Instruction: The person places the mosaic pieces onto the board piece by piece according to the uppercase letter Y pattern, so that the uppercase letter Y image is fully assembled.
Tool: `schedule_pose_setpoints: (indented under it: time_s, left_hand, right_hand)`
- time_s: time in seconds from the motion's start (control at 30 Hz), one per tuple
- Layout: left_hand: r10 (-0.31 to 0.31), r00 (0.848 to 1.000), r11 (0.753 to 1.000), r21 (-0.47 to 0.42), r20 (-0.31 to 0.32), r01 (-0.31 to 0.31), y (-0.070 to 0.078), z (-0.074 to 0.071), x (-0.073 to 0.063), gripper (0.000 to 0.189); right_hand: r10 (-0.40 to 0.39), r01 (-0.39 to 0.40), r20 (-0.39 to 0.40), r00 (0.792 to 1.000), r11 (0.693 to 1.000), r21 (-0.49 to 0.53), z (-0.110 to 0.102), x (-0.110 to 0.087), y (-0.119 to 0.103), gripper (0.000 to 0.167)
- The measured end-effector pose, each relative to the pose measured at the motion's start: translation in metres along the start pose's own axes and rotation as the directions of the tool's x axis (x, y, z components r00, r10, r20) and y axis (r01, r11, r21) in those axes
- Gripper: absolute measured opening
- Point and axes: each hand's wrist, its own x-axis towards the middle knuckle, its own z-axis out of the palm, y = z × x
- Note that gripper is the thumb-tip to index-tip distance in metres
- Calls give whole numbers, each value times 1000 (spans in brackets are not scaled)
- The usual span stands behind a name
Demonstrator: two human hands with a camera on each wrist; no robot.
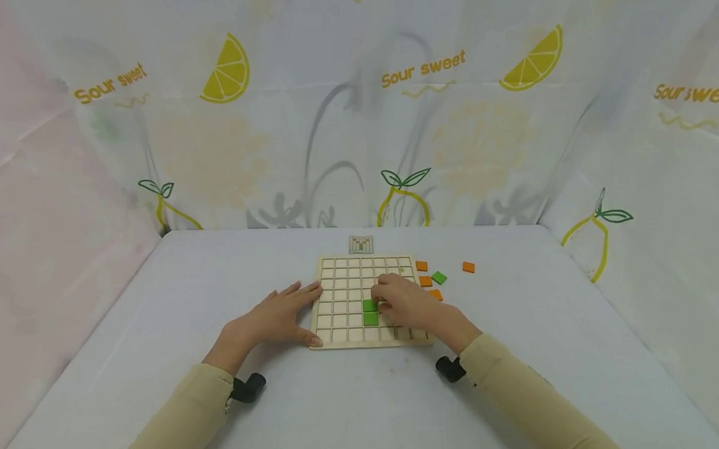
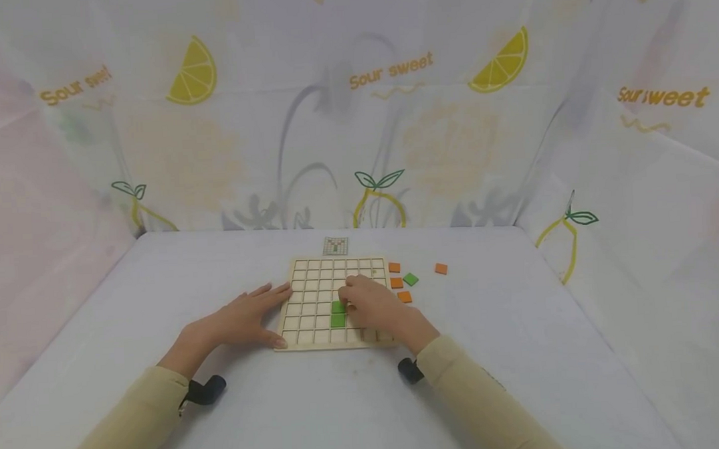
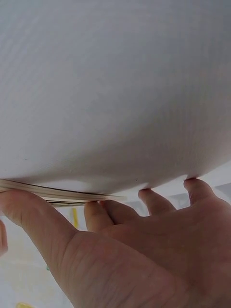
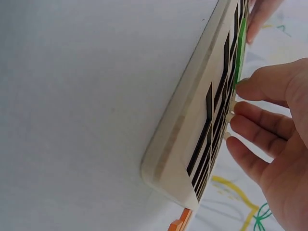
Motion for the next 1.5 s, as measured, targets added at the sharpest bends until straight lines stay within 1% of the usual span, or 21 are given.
schedule_pose_setpoints:
  time_s: [0.17,0.3,0.47,0.57,0.63,0.83,1.0,1.23,1.5]
  left_hand:
    - [2,1000,1000,12,3,-2,0,0,0,109]
    - [9,1000,1000,14,2,-9,-1,0,1,110]
    - [12,1000,1000,16,-2,-12,-2,1,1,110]
    - [8,1000,1000,15,0,-8,-2,2,1,110]
    - [2,1000,1000,10,2,-2,-2,2,2,110]
    - [9,1000,1000,2,3,-9,-1,0,1,110]
    - [6,1000,1000,4,1,-6,-2,1,1,110]
    - [3,1000,1000,1,1,-3,-1,1,0,110]
    - [1,1000,1000,5,1,-1,1,0,0,110]
  right_hand:
    - [-7,7,3,1000,1000,19,-2,-1,2,14]
    - [-1,1,-6,1000,1000,14,-1,-3,7,16]
    - [29,-29,-4,1000,999,41,0,-5,12,20]
    - [55,-56,10,998,997,62,-2,-8,14,19]
    - [56,-57,15,998,996,68,-4,-10,15,18]
    - [35,-34,-17,999,999,37,-7,-15,20,18]
    - [62,-61,-12,998,998,29,-8,-17,24,17]
    - [95,-96,8,995,995,37,-9,-21,31,13]
    - [118,-118,5,993,992,42,-10,-27,40,18]
